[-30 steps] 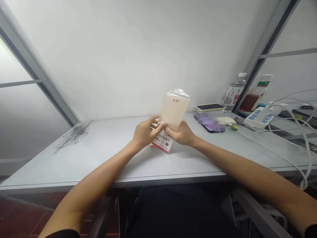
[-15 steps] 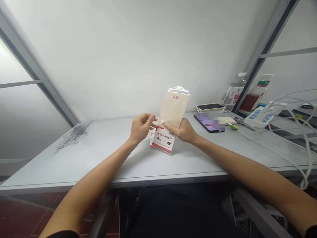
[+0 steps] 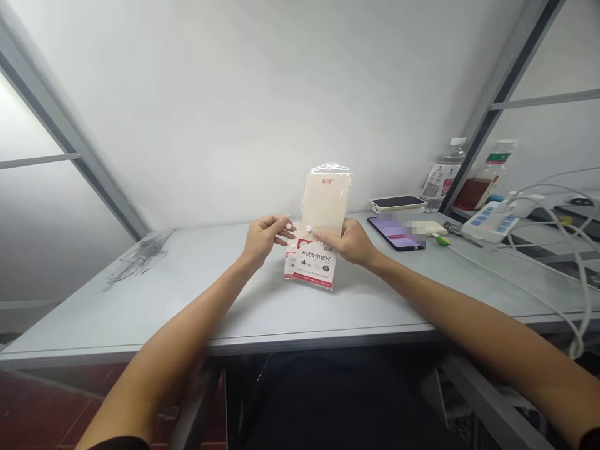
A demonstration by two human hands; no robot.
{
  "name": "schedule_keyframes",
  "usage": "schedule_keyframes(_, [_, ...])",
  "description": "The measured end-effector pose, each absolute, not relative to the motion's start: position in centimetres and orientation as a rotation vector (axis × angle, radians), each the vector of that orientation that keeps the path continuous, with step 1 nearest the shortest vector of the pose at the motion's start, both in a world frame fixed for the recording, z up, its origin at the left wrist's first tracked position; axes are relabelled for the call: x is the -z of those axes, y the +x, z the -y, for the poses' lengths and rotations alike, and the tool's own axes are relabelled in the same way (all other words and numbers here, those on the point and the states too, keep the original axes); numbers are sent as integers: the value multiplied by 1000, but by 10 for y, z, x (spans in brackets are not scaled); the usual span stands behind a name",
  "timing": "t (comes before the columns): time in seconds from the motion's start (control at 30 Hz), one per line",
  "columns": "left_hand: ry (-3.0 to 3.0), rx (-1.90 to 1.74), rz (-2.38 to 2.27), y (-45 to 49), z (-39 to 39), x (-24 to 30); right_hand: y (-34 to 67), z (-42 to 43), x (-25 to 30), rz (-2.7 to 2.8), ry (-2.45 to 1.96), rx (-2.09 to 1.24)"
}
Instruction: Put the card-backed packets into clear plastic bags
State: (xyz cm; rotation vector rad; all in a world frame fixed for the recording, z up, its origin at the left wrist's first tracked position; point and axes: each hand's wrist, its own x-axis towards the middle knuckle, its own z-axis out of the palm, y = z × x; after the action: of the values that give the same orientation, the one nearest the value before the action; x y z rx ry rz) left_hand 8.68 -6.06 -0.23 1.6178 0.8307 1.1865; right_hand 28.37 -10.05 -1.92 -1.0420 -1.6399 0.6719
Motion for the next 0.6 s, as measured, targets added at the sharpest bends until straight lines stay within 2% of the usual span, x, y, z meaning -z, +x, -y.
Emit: schedule_keyframes(0.6, [1605, -1213, -841, 87, 58, 3, 284, 102, 19, 1671, -1023, -677])
